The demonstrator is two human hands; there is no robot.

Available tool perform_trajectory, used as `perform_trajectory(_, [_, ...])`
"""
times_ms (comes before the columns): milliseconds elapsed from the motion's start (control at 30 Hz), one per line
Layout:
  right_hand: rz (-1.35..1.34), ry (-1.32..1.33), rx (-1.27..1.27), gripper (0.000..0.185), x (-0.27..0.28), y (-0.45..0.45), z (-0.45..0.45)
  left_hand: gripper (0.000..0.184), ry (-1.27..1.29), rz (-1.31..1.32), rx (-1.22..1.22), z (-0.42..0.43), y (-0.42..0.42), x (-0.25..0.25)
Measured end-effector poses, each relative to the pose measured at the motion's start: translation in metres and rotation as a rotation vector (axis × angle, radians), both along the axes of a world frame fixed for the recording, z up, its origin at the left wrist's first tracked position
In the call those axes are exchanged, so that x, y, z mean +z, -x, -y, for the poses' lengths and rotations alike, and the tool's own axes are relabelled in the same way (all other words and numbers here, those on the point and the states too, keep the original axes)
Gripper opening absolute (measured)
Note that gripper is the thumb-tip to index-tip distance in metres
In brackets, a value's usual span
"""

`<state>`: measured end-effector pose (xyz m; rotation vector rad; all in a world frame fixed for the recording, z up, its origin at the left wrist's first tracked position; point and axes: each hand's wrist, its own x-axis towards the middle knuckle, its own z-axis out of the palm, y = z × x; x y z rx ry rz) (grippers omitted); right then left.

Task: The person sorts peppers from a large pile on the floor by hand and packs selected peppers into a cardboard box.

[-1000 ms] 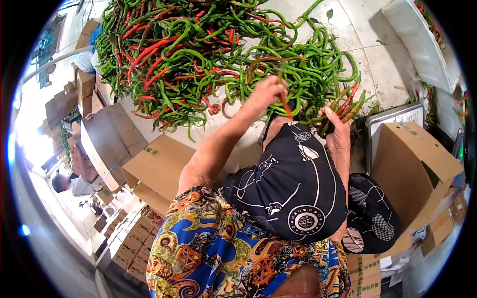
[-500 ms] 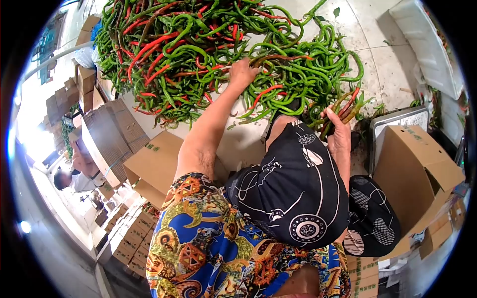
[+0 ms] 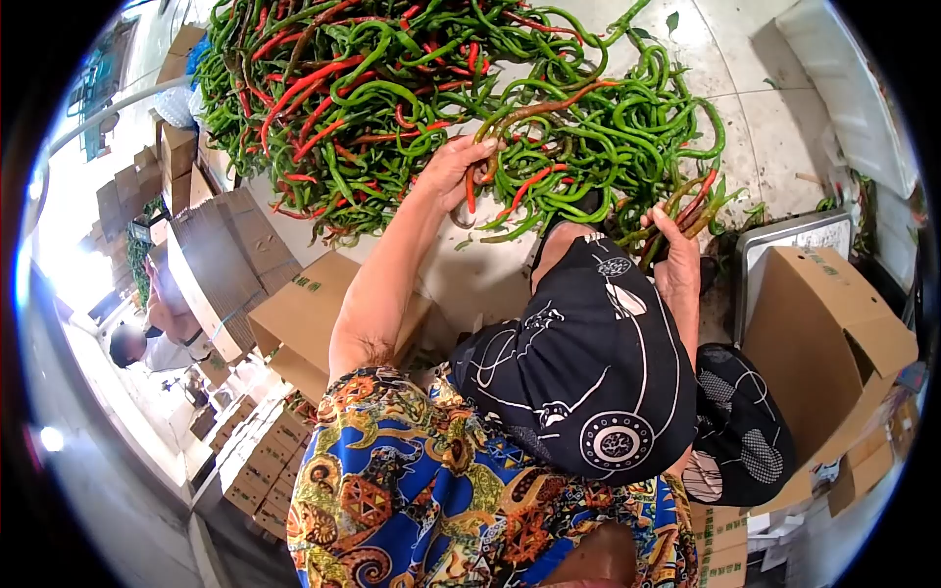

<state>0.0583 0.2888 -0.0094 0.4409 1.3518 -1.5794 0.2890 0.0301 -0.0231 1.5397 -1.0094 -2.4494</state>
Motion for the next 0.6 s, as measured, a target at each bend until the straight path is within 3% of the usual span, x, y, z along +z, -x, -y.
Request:
perform_trajectory(267, [0.028,-0.027,-0.040,0.024,0.000,0.003,-0.004,0.024,-0.106,-0.161,0.119,-0.009,0.023,0.021])
perform_trajectory(600, [0.039,0.021,-0.054,0.024,-0.004,-0.002,-0.003,0.033,-0.094,-0.296,-0.020,-0.019,0.054,0.053])
